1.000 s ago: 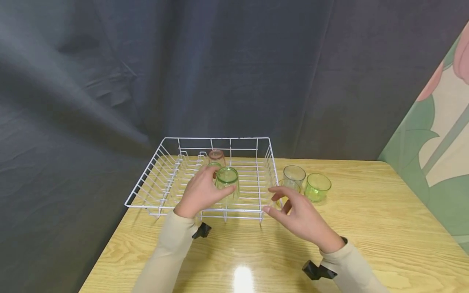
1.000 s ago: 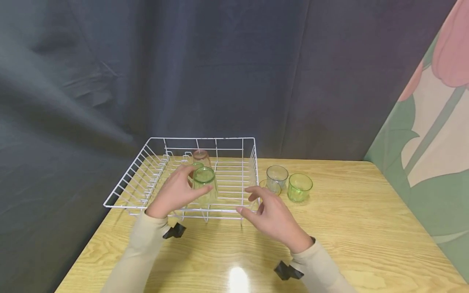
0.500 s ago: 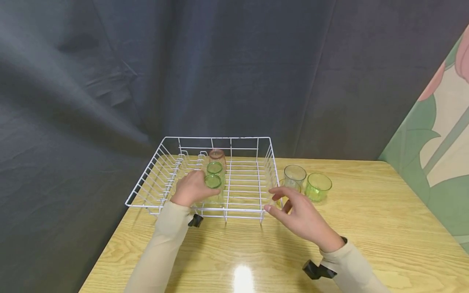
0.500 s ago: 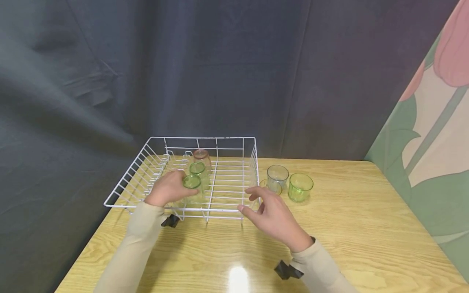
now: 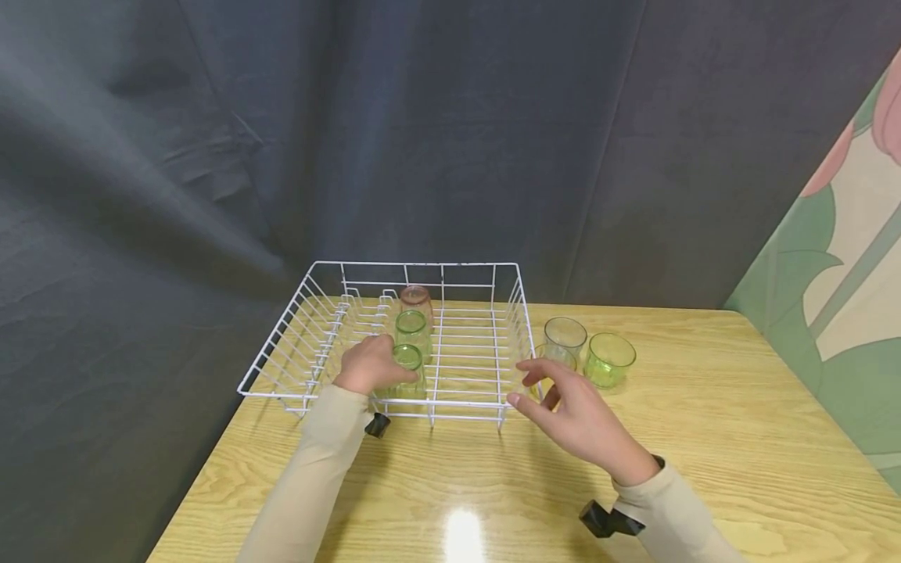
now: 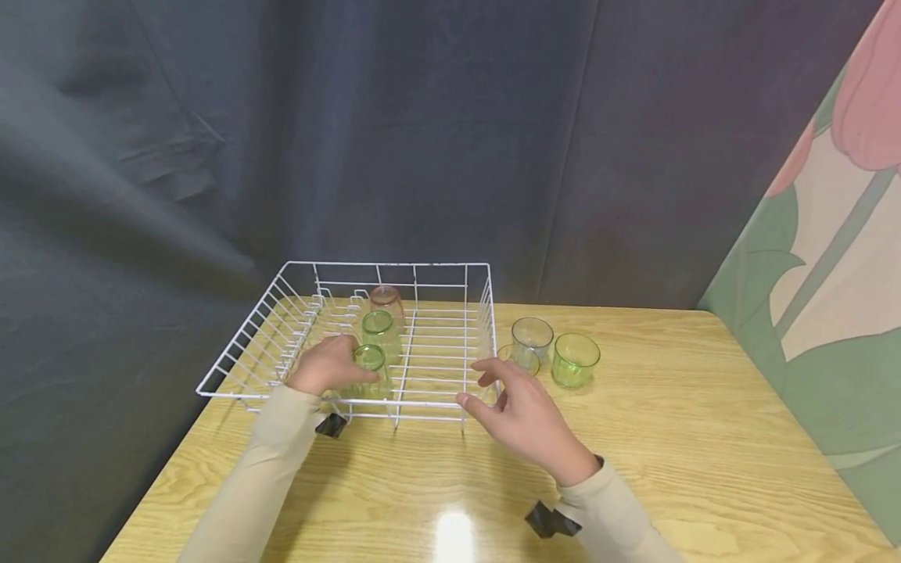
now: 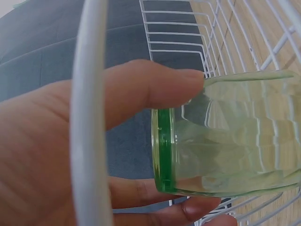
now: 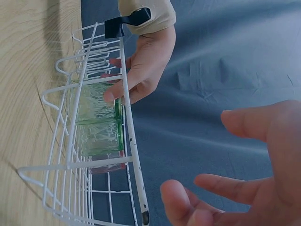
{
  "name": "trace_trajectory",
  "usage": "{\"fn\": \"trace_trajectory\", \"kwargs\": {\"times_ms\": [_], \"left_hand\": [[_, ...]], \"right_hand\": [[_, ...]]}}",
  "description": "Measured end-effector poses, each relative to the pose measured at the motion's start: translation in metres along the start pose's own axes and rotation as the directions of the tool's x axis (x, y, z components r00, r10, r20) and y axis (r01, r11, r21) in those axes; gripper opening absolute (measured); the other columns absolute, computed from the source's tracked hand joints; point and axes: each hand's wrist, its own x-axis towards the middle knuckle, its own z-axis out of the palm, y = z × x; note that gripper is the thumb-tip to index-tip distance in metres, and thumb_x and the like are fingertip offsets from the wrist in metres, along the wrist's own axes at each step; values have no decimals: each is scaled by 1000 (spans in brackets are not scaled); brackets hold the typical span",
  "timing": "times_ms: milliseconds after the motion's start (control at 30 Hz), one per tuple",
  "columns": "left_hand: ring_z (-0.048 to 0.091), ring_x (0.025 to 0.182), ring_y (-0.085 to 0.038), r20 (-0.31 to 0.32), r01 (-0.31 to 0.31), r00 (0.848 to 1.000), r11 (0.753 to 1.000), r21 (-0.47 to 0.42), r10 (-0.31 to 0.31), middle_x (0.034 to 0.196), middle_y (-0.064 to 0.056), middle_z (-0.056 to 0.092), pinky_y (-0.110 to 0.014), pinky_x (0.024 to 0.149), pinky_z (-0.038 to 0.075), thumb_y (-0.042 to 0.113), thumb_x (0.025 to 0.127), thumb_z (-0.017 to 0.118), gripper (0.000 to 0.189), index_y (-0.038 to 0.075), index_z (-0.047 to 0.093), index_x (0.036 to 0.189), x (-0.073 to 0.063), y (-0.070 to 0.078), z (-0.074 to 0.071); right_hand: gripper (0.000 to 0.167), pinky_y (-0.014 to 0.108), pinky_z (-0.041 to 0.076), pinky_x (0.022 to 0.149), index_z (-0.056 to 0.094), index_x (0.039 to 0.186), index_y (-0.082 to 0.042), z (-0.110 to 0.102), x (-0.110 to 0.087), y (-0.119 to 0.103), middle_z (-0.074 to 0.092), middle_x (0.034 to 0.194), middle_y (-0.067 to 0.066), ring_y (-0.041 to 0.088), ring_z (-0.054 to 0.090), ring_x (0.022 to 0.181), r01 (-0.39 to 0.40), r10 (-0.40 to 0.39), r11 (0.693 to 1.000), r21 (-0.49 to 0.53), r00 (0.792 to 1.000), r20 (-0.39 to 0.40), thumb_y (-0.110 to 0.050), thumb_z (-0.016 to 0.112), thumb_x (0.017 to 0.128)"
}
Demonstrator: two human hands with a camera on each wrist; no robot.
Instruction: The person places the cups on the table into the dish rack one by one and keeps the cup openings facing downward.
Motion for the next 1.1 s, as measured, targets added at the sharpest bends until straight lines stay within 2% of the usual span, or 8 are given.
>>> {"fn": "trace_trajectory", "kwargs": {"times_ms": [300, 633, 933, 1100], "left_hand": [[56, 68, -21, -14, -2, 1000, 1000, 8, 2, 77, -4, 60, -37, 55, 45, 40, 68, 83, 39, 15, 54, 73, 0, 0, 3], [61, 80, -25, -24, -10, 1000, 1000, 16, 10, 89, -8, 65, -44, 66, 51, 38, 70, 84, 49, 5, 65, 100, 0, 0, 2], [64, 94, -30, -12, -12, 1000, 1000, 25, 12, 104, -14, 68, -49, 76, 53, 37, 73, 82, 62, 0, 63, 119, 1, -1, 3], [63, 101, -32, -1, -19, 1000, 1000, -4, 19, 114, -15, 66, -51, 82, 53, 39, 74, 81, 69, 0, 58, 127, -2, -3, 0]], "right_hand": [[49, 28, 45, 59, 60, 133, -16, -2, -1, -1, 67, 110, 3, 12, 54, 70, -30, 29, 1000, 6, 999, 18, -45, 68, 94], [49, 28, 44, 60, 60, 133, -16, -3, -1, -2, 68, 109, 3, 11, 53, 68, -35, 35, 999, 1, 999, 18, -45, 68, 94], [51, 28, 44, 58, 60, 133, -13, -4, -1, 0, 67, 108, 3, 11, 53, 67, -41, 41, 999, -6, 999, 16, -43, 69, 94], [46, 28, 45, 56, 59, 133, -9, -9, 2, 5, 66, 109, 7, 14, 54, 65, -57, 57, 998, 1, 998, 4, -32, 70, 94]]}}
